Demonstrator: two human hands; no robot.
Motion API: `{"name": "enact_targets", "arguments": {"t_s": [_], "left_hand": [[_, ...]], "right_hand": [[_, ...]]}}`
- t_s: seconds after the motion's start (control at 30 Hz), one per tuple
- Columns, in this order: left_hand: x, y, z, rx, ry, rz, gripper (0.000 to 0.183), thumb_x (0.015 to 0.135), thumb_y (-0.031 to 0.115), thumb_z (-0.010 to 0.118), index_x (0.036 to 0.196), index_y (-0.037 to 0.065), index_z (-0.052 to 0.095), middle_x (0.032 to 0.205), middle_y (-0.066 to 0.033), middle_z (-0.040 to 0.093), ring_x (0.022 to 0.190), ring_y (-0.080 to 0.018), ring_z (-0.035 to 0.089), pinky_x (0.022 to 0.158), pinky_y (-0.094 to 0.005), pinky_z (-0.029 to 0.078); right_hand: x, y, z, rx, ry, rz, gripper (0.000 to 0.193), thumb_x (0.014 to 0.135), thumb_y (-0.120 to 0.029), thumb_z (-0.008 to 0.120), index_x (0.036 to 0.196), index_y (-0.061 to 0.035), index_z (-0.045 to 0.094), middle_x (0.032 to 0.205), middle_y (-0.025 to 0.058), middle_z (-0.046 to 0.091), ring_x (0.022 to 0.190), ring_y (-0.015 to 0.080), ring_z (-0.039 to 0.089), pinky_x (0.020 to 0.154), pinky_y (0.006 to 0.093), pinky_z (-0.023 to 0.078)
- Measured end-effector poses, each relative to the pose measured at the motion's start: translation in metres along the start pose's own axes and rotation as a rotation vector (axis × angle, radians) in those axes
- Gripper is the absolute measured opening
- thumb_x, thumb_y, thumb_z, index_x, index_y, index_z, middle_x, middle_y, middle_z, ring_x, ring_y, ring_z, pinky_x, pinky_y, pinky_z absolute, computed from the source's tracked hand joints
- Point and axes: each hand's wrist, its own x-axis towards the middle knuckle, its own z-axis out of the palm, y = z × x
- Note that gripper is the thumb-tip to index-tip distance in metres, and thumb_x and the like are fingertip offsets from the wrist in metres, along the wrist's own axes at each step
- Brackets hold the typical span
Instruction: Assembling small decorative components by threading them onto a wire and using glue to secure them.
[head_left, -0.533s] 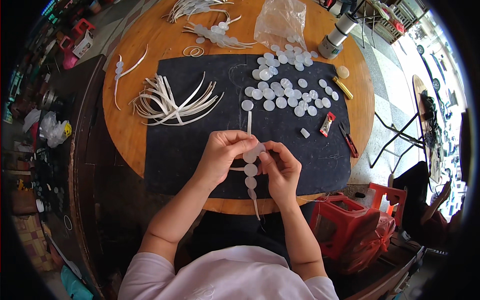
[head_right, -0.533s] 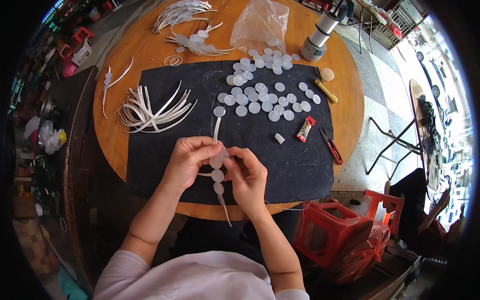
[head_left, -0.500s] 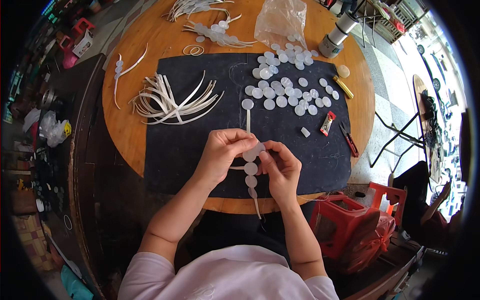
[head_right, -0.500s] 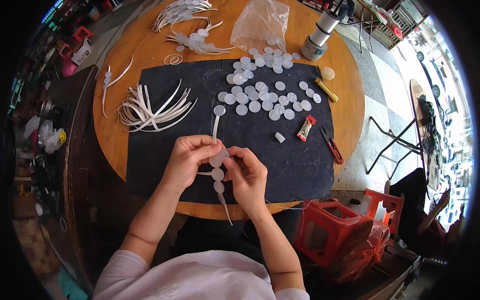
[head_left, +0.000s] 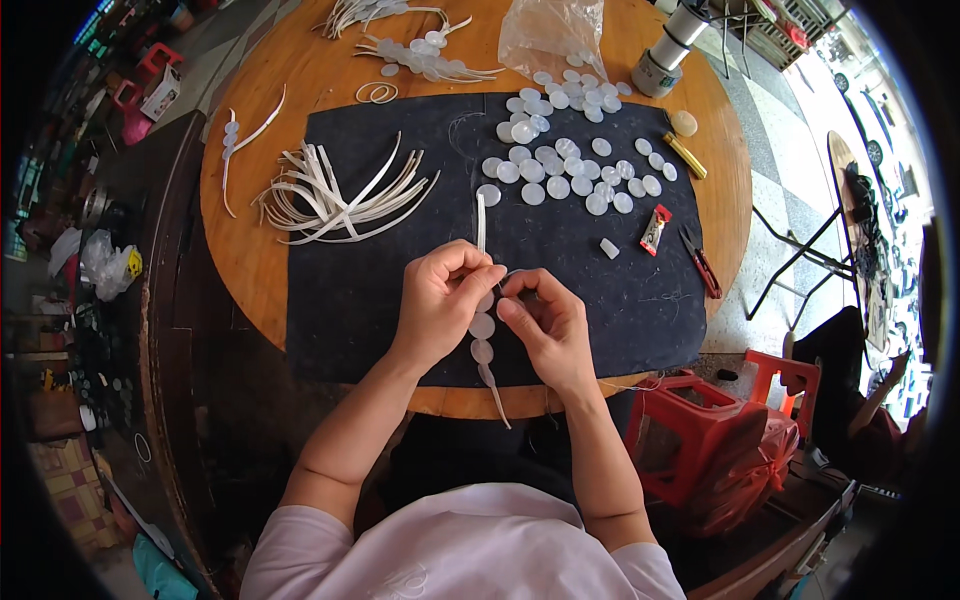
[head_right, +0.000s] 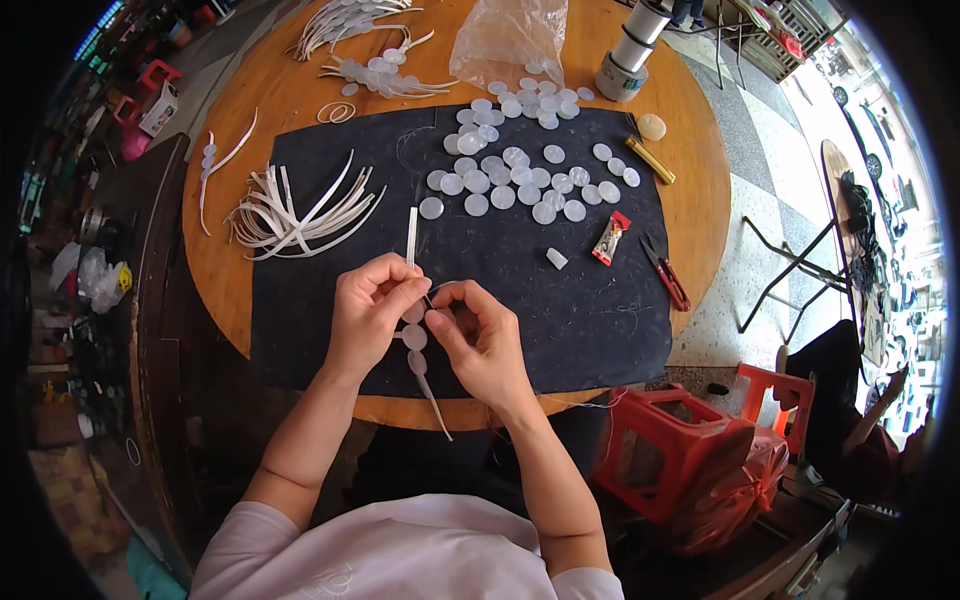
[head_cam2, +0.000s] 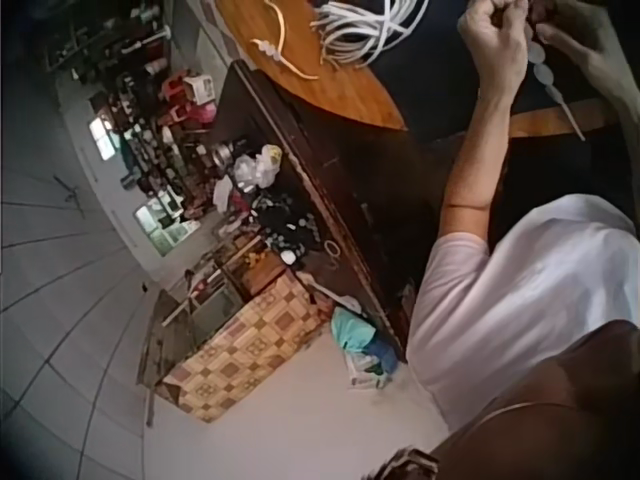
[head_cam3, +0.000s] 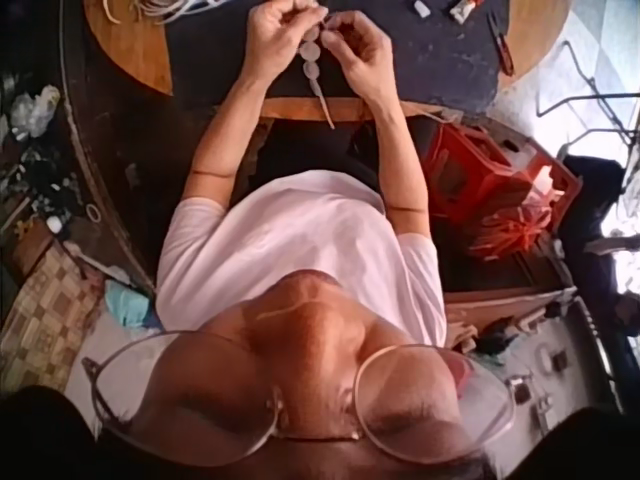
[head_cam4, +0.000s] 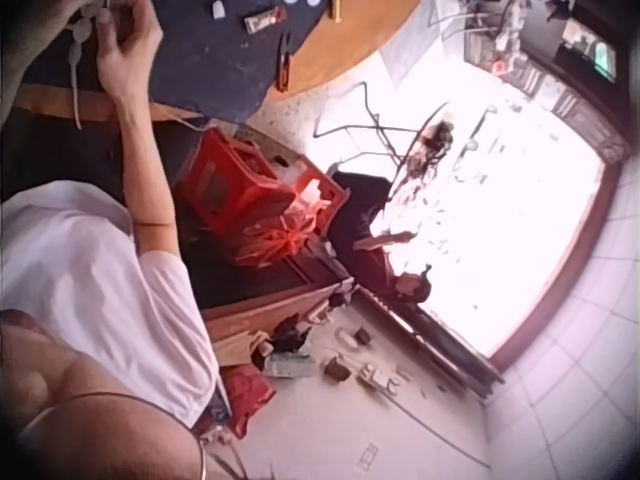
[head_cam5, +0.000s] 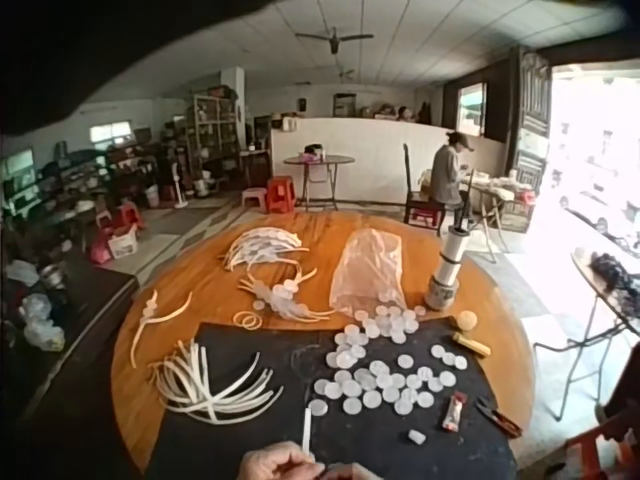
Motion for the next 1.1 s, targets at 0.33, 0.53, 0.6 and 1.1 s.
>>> {"name": "enact_targets", "arguments": {"t_s": [0.33,0.53,0.6,1.1], "left_hand": [[-0.009,0.018,0.004,-0.022,-0.044,-0.001,0.015,0.081,-0.006,0.052,0.091,-0.004,0.064,0.081,-0.0033,0.060,0.061,-0.0079,0.056,0.054,-0.0239,0.045],[-0.022,0.034,0.032,0.307,-0.177,0.237,0.016,0.078,-0.008,0.052,0.091,-0.005,0.061,0.086,-0.0054,0.059,0.061,-0.0099,0.057,0.052,-0.0260,0.045],[-0.025,0.039,0.047,0.477,-0.214,0.372,0.015,0.076,-0.007,0.054,0.090,-0.005,0.061,0.085,-0.0057,0.058,0.061,-0.0096,0.057,0.050,-0.0246,0.043],[-0.011,0.075,0.034,0.389,-0.430,0.033,0.008,0.075,0.001,0.065,0.072,-0.006,0.063,0.070,-0.0030,0.059,0.048,-0.0076,0.053,0.045,-0.0196,0.041]], "right_hand": [[-0.007,-0.024,-0.018,0.346,0.116,0.240,0.010,0.086,-0.013,0.060,0.083,-0.0033,0.063,0.070,-0.0004,0.059,0.062,0.0055,0.051,0.057,0.0175,0.037],[-0.017,-0.037,-0.029,0.486,0.254,0.159,0.010,0.084,-0.012,0.061,0.084,-0.0022,0.064,0.074,0.0033,0.062,0.065,0.0090,0.055,0.062,0.0215,0.040],[-0.023,-0.040,-0.036,0.596,0.278,0.179,0.011,0.083,-0.011,0.061,0.084,-0.0007,0.064,0.074,0.0040,0.062,0.067,0.0094,0.054,0.063,0.0230,0.040],[-0.078,-0.040,-0.154,0.782,0.537,-0.174,0.016,0.081,-0.015,0.064,0.090,-0.0020,0.060,0.063,-0.0041,0.048,0.052,0.0042,0.039,0.045,0.0182,0.030]]}}
